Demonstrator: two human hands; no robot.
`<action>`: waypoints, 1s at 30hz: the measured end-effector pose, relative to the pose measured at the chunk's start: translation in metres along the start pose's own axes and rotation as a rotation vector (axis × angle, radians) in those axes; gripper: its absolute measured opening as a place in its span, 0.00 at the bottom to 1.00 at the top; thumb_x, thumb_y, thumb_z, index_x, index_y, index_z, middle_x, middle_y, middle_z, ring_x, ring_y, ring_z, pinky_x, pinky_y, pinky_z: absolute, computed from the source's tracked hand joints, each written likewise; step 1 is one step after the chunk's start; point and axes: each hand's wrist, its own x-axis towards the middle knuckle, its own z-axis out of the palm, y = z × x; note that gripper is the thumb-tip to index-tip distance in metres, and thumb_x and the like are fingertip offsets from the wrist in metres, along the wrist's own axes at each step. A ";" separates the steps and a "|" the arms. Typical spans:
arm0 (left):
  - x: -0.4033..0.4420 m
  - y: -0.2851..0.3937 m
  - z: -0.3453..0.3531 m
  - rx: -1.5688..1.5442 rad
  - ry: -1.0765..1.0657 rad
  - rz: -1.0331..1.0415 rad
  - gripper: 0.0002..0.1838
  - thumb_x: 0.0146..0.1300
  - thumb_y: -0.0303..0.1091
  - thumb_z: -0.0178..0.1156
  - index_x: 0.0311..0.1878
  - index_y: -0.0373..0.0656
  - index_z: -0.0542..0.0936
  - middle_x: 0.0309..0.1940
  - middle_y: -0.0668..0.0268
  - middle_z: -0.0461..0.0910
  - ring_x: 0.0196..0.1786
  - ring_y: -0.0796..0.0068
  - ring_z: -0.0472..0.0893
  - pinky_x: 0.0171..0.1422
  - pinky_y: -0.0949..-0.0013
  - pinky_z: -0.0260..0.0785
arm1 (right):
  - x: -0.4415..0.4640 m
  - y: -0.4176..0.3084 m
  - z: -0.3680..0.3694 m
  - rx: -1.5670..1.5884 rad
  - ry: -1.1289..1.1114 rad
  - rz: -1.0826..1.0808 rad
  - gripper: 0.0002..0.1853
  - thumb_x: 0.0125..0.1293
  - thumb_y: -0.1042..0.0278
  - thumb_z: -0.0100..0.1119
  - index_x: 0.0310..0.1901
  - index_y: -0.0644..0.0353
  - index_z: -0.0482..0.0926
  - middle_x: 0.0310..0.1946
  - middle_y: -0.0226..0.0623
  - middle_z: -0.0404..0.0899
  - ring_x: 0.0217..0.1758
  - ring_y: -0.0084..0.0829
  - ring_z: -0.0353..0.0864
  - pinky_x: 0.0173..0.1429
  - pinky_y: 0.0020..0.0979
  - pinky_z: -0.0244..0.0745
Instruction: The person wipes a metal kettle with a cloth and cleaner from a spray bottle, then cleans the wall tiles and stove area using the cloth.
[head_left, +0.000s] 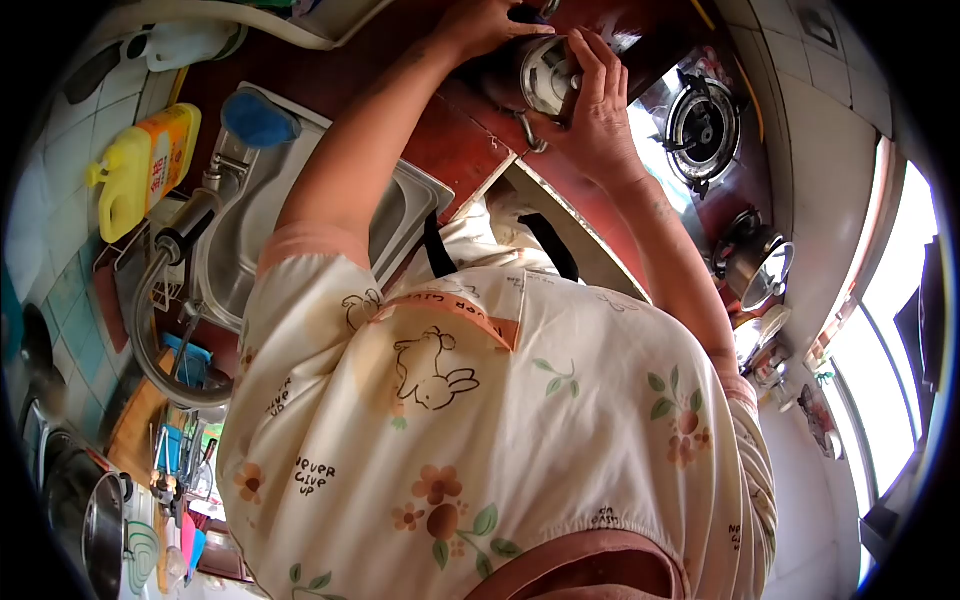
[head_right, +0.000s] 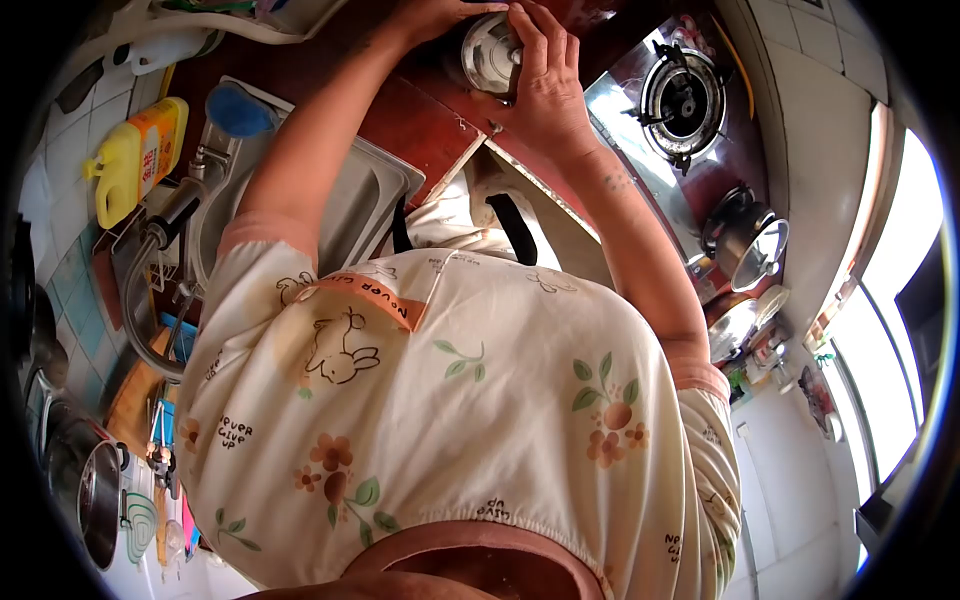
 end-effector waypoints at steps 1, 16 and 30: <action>-0.003 0.001 -0.002 -0.032 -0.032 -0.060 0.25 0.61 0.54 0.67 0.40 0.37 0.85 0.38 0.49 0.85 0.45 0.48 0.84 0.51 0.54 0.75 | 0.001 0.000 0.001 -0.008 0.003 0.008 0.57 0.42 0.66 0.81 0.75 0.59 0.57 0.72 0.50 0.60 0.71 0.55 0.63 0.76 0.50 0.61; -0.007 -0.059 0.021 -0.581 -0.122 -0.034 0.18 0.68 0.37 0.65 0.56 0.37 0.83 0.49 0.62 0.87 0.51 0.75 0.83 0.59 0.68 0.73 | -0.002 0.006 0.003 -0.006 -0.053 0.040 0.58 0.42 0.64 0.81 0.75 0.57 0.55 0.73 0.49 0.57 0.71 0.56 0.62 0.75 0.51 0.60; 0.000 -0.038 0.028 -0.344 0.103 0.177 0.20 0.67 0.41 0.68 0.53 0.35 0.82 0.42 0.55 0.87 0.45 0.66 0.85 0.51 0.63 0.74 | -0.001 0.007 0.005 -0.010 -0.042 0.042 0.57 0.43 0.65 0.80 0.75 0.59 0.55 0.72 0.51 0.58 0.70 0.56 0.61 0.75 0.52 0.59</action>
